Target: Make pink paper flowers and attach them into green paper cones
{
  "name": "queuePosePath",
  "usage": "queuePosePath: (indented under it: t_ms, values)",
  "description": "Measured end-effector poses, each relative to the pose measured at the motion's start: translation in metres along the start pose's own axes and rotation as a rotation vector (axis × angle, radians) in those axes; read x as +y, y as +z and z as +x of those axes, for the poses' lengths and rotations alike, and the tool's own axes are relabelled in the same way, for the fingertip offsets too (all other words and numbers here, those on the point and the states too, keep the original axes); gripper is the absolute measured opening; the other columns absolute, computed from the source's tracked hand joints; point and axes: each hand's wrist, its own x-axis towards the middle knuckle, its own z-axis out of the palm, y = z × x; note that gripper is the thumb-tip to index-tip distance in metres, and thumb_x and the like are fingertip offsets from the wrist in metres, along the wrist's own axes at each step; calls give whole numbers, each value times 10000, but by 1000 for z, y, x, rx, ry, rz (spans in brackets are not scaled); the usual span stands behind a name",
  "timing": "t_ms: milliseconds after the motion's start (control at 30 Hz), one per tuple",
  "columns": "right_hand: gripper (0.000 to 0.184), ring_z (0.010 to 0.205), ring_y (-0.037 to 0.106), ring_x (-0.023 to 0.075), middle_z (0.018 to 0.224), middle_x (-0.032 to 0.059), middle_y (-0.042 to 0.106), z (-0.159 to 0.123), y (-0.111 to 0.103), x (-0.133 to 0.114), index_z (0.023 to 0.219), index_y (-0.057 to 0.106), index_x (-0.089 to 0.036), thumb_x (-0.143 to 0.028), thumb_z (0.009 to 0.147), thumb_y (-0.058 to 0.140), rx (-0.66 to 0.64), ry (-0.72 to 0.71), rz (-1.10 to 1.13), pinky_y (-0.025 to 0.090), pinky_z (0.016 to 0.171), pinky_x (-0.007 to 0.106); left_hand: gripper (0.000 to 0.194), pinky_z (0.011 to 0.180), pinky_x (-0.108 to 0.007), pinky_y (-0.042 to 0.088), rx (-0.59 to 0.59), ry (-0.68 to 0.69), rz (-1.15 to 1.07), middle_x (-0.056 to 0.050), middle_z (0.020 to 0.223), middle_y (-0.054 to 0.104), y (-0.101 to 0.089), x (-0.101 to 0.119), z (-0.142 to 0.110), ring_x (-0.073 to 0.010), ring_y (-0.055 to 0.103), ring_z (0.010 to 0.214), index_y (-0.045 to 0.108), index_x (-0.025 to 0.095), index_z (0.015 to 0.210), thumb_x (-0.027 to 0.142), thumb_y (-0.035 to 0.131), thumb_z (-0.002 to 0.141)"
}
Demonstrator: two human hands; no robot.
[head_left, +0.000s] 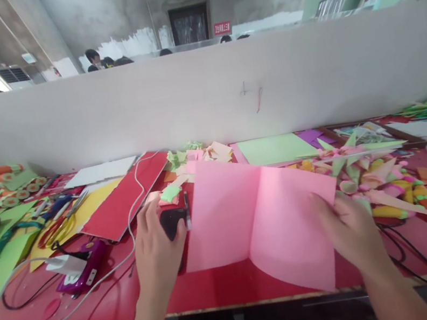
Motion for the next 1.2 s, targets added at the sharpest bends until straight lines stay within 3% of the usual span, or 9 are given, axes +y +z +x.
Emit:
queuePosePath:
  t_ms: [100,167,200,300,433,600,733,933,1200]
  values:
    - [255,593,591,190,571,27,606,0,2,-14,771,605,-174,-329,827,411,-75,-90,57,429,512,254,467,976,-386,288,38,307,86,-121,1238,420,-2,40,7,-240,356,1172,332,168,1246,240,436,797]
    - [260,544,573,165,540,7,586,1,3,-23,783,621,-172,-308,834,405,-104,-144,75,417,489,234,394,1012,-369,223,-63,490,86,-74,1228,459,2,60,14,-204,346,1184,368,194,1224,200,373,829]
    - [263,533,568,158,529,0,578,1,3,-25,776,627,-171,-303,834,407,-103,-166,78,411,482,227,370,1020,-366,201,-100,518,77,-63,1217,477,5,66,18,-195,356,1175,382,198,1213,210,349,844]
    - [272,547,575,161,490,-7,555,0,4,-25,753,635,-165,-306,830,416,-72,-182,85,407,478,216,342,993,-380,218,-95,415,71,-81,1123,538,24,70,32,-201,444,1071,423,167,1165,299,311,871]
    - [288,609,596,176,587,21,619,-2,11,-7,756,628,-154,-338,824,417,-38,-83,142,442,533,229,274,836,-372,310,-183,296,30,-45,863,602,49,62,44,-191,525,836,529,176,891,347,316,867]
    - [287,659,597,197,647,43,638,-9,19,14,786,619,-150,-367,806,432,33,81,206,452,558,256,332,565,-234,297,-221,253,-310,42,525,385,57,66,47,-94,370,530,387,169,546,313,352,844]
    - [269,659,579,203,563,27,584,-14,25,22,735,602,-158,-378,784,455,49,143,228,437,551,266,392,488,-227,226,-197,248,-530,54,482,249,55,70,49,-76,259,480,293,169,468,315,437,801]
    - [280,668,544,191,497,-5,479,-20,30,22,622,517,-178,-392,788,446,36,196,265,416,555,260,342,569,-236,288,-180,273,-559,47,485,385,51,71,47,-73,352,494,403,153,464,278,538,752]
    - [316,550,475,153,464,-28,395,-24,31,18,569,454,-184,-404,794,425,48,193,202,365,503,249,322,535,-227,292,-137,275,-531,42,501,381,51,66,43,-83,360,507,427,159,499,282,509,785]
